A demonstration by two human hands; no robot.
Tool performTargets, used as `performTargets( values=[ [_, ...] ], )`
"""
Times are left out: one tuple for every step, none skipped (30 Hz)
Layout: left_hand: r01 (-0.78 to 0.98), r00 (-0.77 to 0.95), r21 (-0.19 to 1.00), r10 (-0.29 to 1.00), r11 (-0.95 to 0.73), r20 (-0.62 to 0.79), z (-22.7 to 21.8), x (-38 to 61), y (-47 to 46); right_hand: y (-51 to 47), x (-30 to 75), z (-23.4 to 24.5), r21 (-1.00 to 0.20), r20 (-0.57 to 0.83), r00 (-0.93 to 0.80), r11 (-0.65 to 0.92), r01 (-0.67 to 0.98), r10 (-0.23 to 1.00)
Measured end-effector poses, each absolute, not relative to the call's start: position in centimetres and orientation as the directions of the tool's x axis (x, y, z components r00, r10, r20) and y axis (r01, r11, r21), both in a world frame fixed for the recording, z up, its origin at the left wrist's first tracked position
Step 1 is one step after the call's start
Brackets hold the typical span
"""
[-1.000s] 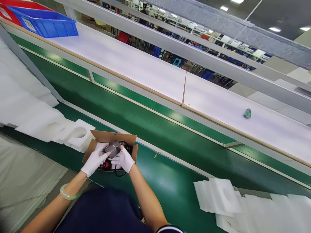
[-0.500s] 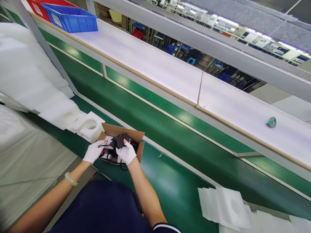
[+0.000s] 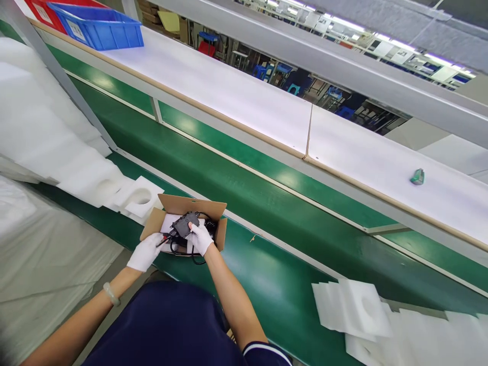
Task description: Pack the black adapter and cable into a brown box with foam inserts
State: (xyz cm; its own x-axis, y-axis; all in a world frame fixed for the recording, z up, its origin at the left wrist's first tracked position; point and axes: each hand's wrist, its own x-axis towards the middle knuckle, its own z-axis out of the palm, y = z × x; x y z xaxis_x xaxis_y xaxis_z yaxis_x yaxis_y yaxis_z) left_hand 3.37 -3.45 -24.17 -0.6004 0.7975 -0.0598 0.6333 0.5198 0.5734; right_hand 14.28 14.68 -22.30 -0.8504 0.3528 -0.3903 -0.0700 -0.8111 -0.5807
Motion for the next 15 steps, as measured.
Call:
performTargets(
  values=[
    [0.689, -0.564, 0.470, 0.816, 0.551, -0.131, -24.0, 3.8, -3.7, 14.7, 14.4, -22.5, -0.613, -0.393, -0.847, -0.788, -0.049, 0.358],
    [0.724, -0.544, 0.373, 0.813, 0.580, -0.208, -23.7, 4.1, -3.6, 14.8, 14.4, -22.5, -0.641, -0.390, -0.848, -0.767, -0.031, 0.360],
    [0.736, -0.544, 0.297, 0.792, 0.609, -0.277, -23.4, 4.3, -3.2, 14.9, 14.5, -22.5, -0.670, -0.385, -0.850, -0.742, -0.012, 0.361],
    [0.733, -0.553, 0.245, 0.766, 0.635, -0.329, -23.1, 4.2, -2.6, 15.1, 14.5, -22.3, -0.705, -0.384, -0.852, -0.709, 0.022, 0.356],
    [0.725, -0.561, 0.218, 0.743, 0.654, -0.364, -22.7, 4.0, -1.9, 15.3, 14.5, -22.1, -0.748, -0.390, -0.857, -0.659, 0.082, 0.336],
    [0.715, -0.566, 0.213, 0.730, 0.666, -0.383, -22.3, 3.7, -1.3, 15.5, 14.5, -21.7, -0.790, -0.409, -0.860, -0.590, 0.167, 0.304],
    [0.708, -0.565, 0.219, 0.724, 0.672, -0.396, -21.9, 3.3, -0.8, 15.6, 14.4, -21.3, -0.818, -0.442, -0.857, -0.511, 0.264, 0.264],
    [0.704, -0.557, 0.224, 0.719, 0.674, -0.414, -21.4, 2.8, -0.6, 15.5, 14.2, -20.8, -0.831, -0.476, -0.850, -0.433, 0.350, 0.227],
    [0.705, -0.542, 0.232, 0.721, 0.670, -0.433, -20.9, 2.4, -0.7, 15.4, 14.0, -20.4, -0.835, -0.504, -0.841, -0.361, 0.415, 0.199],
    [0.715, -0.501, 0.262, 0.737, 0.648, -0.455, -20.3, 2.0, -1.1, 15.1, 13.7, -19.9, -0.840, -0.522, -0.832, -0.280, 0.464, 0.188],
    [0.723, -0.435, 0.322, 0.765, 0.611, -0.476, -19.6, 1.7, -1.6, 14.8, 13.3, -19.5, -0.845, -0.531, -0.825, -0.195, 0.498, 0.195],
    [0.714, -0.351, 0.410, 0.797, 0.568, -0.492, -19.0, 1.5, -2.3, 14.4, 12.8, -19.1, -0.846, -0.532, -0.819, -0.109, 0.522, 0.214],
    [0.671, -0.289, 0.501, 0.815, 0.547, -0.502, -18.4, 1.5, -2.9, 14.0, 12.3, -18.8, -0.842, -0.529, -0.815, -0.024, 0.539, 0.237],
    [0.596, -0.286, 0.569, 0.812, 0.566, -0.509, -18.0, 1.5, -3.3, 13.7, 11.8, -18.6, -0.831, -0.525, -0.810, 0.045, 0.554, 0.261],
    [0.507, -0.347, 0.599, 0.783, 0.620, -0.516, -17.7, 1.7, -3.5, 13.5, 11.2, -18.4, -0.819, -0.525, -0.803, 0.090, 0.566, 0.281]
  ],
)
